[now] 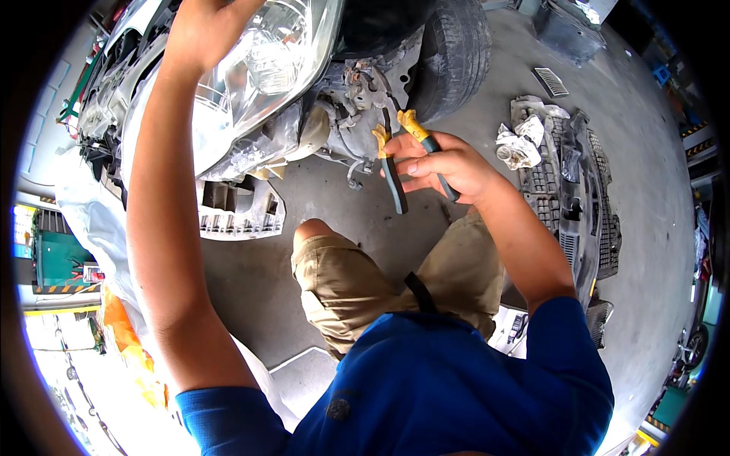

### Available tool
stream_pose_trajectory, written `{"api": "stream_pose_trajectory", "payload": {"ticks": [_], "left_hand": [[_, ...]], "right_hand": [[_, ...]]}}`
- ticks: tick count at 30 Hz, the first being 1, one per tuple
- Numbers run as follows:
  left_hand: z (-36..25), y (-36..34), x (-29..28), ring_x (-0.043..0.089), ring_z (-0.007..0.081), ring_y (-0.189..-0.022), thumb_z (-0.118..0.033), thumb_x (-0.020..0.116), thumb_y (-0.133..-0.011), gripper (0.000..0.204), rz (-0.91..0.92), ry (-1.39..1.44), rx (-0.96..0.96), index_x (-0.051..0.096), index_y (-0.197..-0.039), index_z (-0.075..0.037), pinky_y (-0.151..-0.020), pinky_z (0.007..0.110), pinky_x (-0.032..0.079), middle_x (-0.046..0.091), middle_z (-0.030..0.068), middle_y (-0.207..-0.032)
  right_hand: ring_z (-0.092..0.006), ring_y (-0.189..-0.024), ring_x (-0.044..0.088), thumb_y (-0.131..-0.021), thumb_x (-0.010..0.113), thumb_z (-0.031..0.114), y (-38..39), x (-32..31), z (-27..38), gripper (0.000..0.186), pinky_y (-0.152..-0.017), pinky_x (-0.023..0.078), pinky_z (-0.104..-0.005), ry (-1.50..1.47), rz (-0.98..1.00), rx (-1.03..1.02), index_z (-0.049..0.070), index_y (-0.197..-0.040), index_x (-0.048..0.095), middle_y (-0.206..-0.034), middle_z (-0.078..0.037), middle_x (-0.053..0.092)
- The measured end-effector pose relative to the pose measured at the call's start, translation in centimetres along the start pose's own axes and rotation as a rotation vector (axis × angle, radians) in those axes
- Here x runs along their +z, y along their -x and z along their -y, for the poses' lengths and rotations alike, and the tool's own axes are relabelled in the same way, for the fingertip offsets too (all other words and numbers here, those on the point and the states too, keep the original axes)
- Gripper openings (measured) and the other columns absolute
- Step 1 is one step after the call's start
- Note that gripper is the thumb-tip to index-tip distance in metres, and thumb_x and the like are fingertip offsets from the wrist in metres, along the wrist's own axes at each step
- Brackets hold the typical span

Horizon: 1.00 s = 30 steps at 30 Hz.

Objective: The person uses pliers and a metal rod to detach clips and pry components near a car's headlight. They then manipulate small plastic clips by hand.

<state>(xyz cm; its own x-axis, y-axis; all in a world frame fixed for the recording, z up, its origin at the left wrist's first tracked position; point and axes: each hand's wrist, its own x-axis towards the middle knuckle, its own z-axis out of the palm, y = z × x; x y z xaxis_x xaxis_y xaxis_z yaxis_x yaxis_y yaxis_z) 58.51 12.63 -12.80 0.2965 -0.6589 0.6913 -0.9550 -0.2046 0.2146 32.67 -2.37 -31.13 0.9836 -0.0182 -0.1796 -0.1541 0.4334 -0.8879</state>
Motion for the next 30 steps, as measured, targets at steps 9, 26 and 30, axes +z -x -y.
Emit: {"api": "stream_pose_trajectory", "payload": {"ticks": [9, 26, 30], "left_hand": [[0.5, 0.2, 0.5, 0.06, 0.0241, -0.104, -0.019, 0.067, -0.088, 0.026, -0.024, 0.055, 0.002, 0.065, -0.105, 0.001, -0.091, 0.033, 0.046, 0.063, 0.013, -0.107], [5.1, -0.6, 0.8, 0.064, 0.0151, -0.102, -0.028, 0.063, -0.096, 0.032, 0.016, 0.017, 0.043, 0.068, -0.119, -0.008, -0.091, 0.027, 0.046, 0.071, 0.0068, -0.107], [4.0, -0.4, 0.7, 0.064, 0.0157, -0.101, -0.027, 0.062, -0.096, 0.032, 0.002, -0.054, 0.027, 0.068, -0.12, -0.007, -0.091, 0.028, 0.046, 0.07, 0.0057, -0.108]], "right_hand": [[-0.0231, -0.114, 0.059, -0.085, 0.054, 0.003, -1.7, 0.9, -2.8, 0.044, -0.095, 0.05, -0.0409, -0.176, 0.018, -0.058, 0.001, -0.13, 0.054, -0.116, -0.011, 0.061], [-0.0092, -0.09, 0.053, -0.083, 0.061, -0.001, -2.0, -0.5, -9.0, 0.047, -0.081, 0.045, -0.026, 0.138, -0.114, -0.29, 0.002, -0.129, 0.056, -0.108, -0.004, 0.06], [-0.0125, -0.102, 0.059, -0.083, 0.06, 0.0, -0.5, -0.9, -9.2, 0.043, -0.086, 0.047, -0.0282, 0.062, -0.108, -0.22, 0.002, -0.127, 0.057, -0.109, -0.005, 0.062]]}}
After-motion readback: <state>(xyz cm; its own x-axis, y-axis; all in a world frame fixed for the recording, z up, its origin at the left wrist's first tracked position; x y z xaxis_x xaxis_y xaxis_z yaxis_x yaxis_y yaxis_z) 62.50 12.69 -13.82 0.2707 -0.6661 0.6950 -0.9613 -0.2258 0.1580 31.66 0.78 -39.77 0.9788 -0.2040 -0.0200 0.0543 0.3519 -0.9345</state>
